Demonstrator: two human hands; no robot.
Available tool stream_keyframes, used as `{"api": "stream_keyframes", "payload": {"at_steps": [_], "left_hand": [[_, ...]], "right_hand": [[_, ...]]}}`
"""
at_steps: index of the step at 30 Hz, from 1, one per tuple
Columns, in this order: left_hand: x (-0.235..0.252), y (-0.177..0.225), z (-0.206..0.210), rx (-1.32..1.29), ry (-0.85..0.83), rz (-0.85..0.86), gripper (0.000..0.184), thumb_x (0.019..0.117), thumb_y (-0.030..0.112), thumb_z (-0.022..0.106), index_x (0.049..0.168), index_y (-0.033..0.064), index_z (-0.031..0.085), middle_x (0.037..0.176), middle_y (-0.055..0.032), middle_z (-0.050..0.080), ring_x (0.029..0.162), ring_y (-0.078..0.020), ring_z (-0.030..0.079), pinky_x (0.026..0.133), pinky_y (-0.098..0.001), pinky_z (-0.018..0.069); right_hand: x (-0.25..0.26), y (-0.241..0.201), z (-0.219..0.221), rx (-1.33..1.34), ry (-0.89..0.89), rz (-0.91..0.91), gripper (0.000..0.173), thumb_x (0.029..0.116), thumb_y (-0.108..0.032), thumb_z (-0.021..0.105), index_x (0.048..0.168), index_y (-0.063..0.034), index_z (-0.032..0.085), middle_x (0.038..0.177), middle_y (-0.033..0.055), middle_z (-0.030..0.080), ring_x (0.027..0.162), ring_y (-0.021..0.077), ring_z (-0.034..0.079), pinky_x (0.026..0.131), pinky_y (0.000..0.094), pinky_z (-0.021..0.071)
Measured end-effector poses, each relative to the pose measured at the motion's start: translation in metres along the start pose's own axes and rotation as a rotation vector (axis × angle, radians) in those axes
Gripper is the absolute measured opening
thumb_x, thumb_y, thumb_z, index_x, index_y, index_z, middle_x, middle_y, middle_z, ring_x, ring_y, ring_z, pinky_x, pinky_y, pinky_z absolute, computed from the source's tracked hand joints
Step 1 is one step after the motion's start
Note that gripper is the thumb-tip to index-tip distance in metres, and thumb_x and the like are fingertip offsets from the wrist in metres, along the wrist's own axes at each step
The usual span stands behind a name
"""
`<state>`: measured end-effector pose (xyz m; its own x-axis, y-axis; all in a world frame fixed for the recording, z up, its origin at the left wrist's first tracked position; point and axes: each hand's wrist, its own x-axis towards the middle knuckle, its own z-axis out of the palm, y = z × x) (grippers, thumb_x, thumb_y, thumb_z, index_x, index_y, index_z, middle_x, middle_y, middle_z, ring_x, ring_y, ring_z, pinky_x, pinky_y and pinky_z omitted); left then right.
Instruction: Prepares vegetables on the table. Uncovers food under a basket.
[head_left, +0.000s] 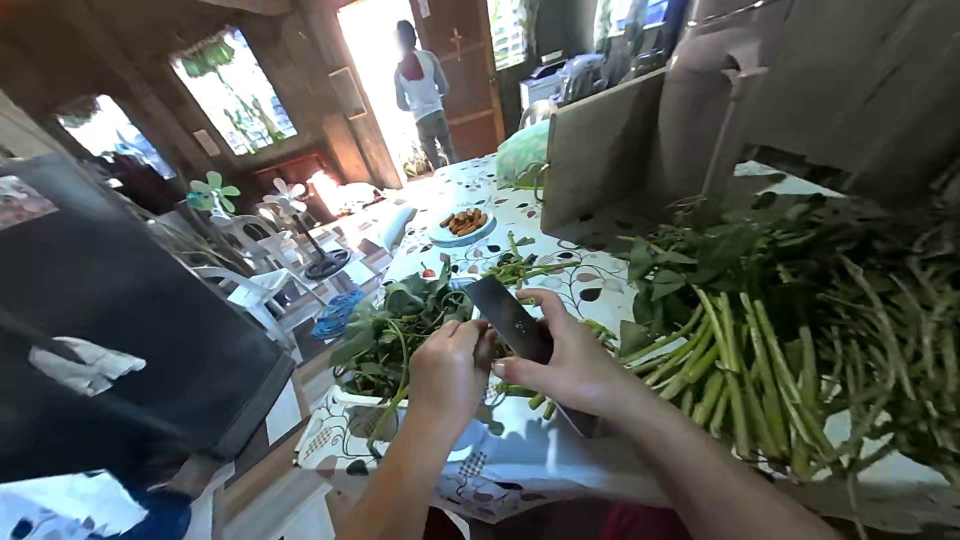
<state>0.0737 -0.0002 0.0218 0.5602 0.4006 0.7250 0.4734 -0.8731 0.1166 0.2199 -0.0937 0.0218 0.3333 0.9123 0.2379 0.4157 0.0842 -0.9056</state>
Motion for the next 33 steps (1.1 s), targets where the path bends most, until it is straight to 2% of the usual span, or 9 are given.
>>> {"api": "stream_keyframes", "payload": {"at_steps": [3,6,10,15,18,22,25,29,33], "left_hand": [[0.001,0.014,0.01,0.027,0.0,0.008,0.011,0.0913,0.011,0.069,0.092,0.0036,0.077,0.083,-0.0118,0.074,0.076,-0.0266,0.073,0.068,-0.0428,0.0603],[0.006,0.013,0.022,-0.005,0.002,0.031,0.013,0.0932,0.013,0.068,0.094,0.0042,0.078,0.082,-0.011,0.073,0.074,-0.025,0.073,0.068,-0.0405,0.0601],[0.02,0.009,0.033,-0.097,-0.071,0.02,0.014,0.0961,0.012,0.067,0.099,0.0033,0.077,0.089,-0.0128,0.074,0.081,-0.0273,0.073,0.072,-0.0455,0.0599],[0.03,0.009,0.041,-0.21,-0.113,0.034,0.016,0.0976,0.013,0.064,0.102,0.005,0.077,0.089,-0.0107,0.073,0.078,-0.0237,0.071,0.071,-0.0431,0.0588],[0.028,0.007,0.048,-0.266,-0.107,0.042,0.016,0.0983,0.013,0.063,0.102,0.005,0.077,0.09,-0.0103,0.073,0.079,-0.0218,0.071,0.072,-0.0404,0.0592],[0.029,0.01,0.048,-0.265,-0.132,0.041,0.016,0.0979,0.013,0.064,0.102,0.0052,0.077,0.091,-0.0108,0.073,0.081,-0.023,0.072,0.074,-0.0428,0.059],[0.03,0.013,0.043,-0.184,-0.198,0.011,0.016,0.0972,0.014,0.066,0.104,0.0052,0.077,0.091,-0.0123,0.073,0.082,-0.0272,0.072,0.074,-0.0469,0.0582],[0.034,0.024,0.033,-0.039,-0.377,-0.086,0.02,0.1005,0.017,0.063,0.107,0.003,0.076,0.098,-0.0174,0.073,0.093,-0.0347,0.072,0.082,-0.0531,0.0557],[0.026,0.025,0.04,0.019,-0.248,-0.005,0.014,0.0897,0.003,0.068,0.099,0.0036,0.078,0.092,-0.0157,0.074,0.087,-0.0338,0.073,0.075,-0.0519,0.058]], "right_hand": [[0.003,0.015,-0.001,0.072,0.241,0.066,0.079,0.0817,-0.041,0.078,0.143,-0.0071,0.043,0.096,0.0123,0.068,0.081,0.0217,0.067,0.072,0.0458,0.0567],[0.002,0.02,-0.024,0.421,0.131,0.171,0.058,0.0973,-0.026,0.065,0.144,-0.0109,0.033,0.087,0.0005,0.055,0.061,0.0043,0.05,0.054,0.0216,0.0445],[-0.006,0.04,-0.04,0.771,-0.312,0.095,0.054,0.0914,-0.051,0.054,0.128,-0.0136,0.042,0.077,-0.0058,0.056,0.053,-0.0004,0.049,0.049,0.0132,0.0439],[0.001,0.065,-0.042,1.115,-0.556,0.008,0.055,0.0875,-0.063,0.065,0.098,-0.0097,0.06,0.079,-0.001,0.062,0.056,0.0029,0.059,0.051,0.0148,0.0499],[0.002,0.067,-0.041,1.138,-0.59,0.008,0.056,0.0884,-0.064,0.063,0.096,-0.008,0.062,0.076,-0.0002,0.062,0.055,0.0032,0.059,0.05,0.0149,0.0496],[-0.005,0.046,-0.035,0.89,-0.363,0.069,0.047,0.089,-0.048,0.061,0.118,-0.0141,0.046,0.074,-0.0041,0.056,0.048,-0.0003,0.049,0.046,0.0121,0.0441],[-0.006,0.035,-0.029,0.689,-0.21,0.112,0.08,0.087,-0.037,0.066,0.151,-0.0171,0.022,0.075,-0.0068,0.052,0.051,-0.002,0.044,0.047,0.0131,0.039],[-0.002,0.034,-0.018,0.282,0.048,0.148,0.092,0.0758,-0.043,0.079,0.151,-0.0155,0.034,0.101,0.0075,0.067,0.084,0.0132,0.067,0.076,0.0354,0.0572],[0.003,0.034,-0.013,0.08,0.232,0.176,0.09,0.076,-0.051,0.078,0.149,-0.0151,0.04,0.103,0.0124,0.069,0.09,0.0246,0.069,0.08,0.0505,0.0563]]}}
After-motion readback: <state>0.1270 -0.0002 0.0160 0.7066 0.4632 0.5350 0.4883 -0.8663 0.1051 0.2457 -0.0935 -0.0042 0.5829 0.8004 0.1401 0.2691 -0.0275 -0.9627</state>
